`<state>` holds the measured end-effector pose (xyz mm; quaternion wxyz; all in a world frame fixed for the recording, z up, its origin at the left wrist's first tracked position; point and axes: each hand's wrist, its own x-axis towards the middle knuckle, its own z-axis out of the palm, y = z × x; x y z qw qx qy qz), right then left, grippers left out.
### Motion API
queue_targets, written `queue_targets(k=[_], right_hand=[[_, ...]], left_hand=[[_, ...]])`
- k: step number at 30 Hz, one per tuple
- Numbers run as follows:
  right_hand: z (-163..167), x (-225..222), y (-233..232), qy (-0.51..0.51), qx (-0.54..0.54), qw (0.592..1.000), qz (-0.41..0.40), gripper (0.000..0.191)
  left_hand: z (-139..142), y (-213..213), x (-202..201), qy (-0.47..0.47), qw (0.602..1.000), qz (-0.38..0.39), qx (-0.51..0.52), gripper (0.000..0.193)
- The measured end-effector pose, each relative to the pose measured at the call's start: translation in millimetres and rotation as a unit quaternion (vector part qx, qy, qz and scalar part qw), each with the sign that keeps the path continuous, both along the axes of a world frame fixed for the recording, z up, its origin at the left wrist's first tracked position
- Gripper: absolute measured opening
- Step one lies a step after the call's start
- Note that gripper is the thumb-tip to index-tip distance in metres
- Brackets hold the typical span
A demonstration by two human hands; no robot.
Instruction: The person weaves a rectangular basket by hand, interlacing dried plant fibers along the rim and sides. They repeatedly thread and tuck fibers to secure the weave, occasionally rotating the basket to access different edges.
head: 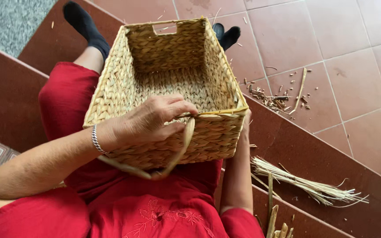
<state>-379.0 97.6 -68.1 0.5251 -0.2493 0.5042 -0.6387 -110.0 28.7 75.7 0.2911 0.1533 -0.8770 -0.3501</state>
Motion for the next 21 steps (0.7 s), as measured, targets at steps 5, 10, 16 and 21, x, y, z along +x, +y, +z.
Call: queue_targets(k=[5,10,16,21], right_hand=[[17,2,71,0.161,-0.036,0.985,-0.042,0.062],[0,39,80,0.263,-0.076,0.958,-0.082,0.055],[-8,10,40,0.333,-0.133,0.928,-0.1,0.051],[-5,12,53,0.322,-0.122,0.934,-0.098,0.049]], left_hand=[[-28,3,-9,-0.019,0.999,0.002,-0.033,0.018],[-41,-8,-29,0.034,0.999,-0.017,-0.034,0.008],[-36,-36,-46,-0.025,0.973,0.014,0.228,0.012],[-58,-18,-53,-0.04,0.851,0.027,0.522,0.02]])
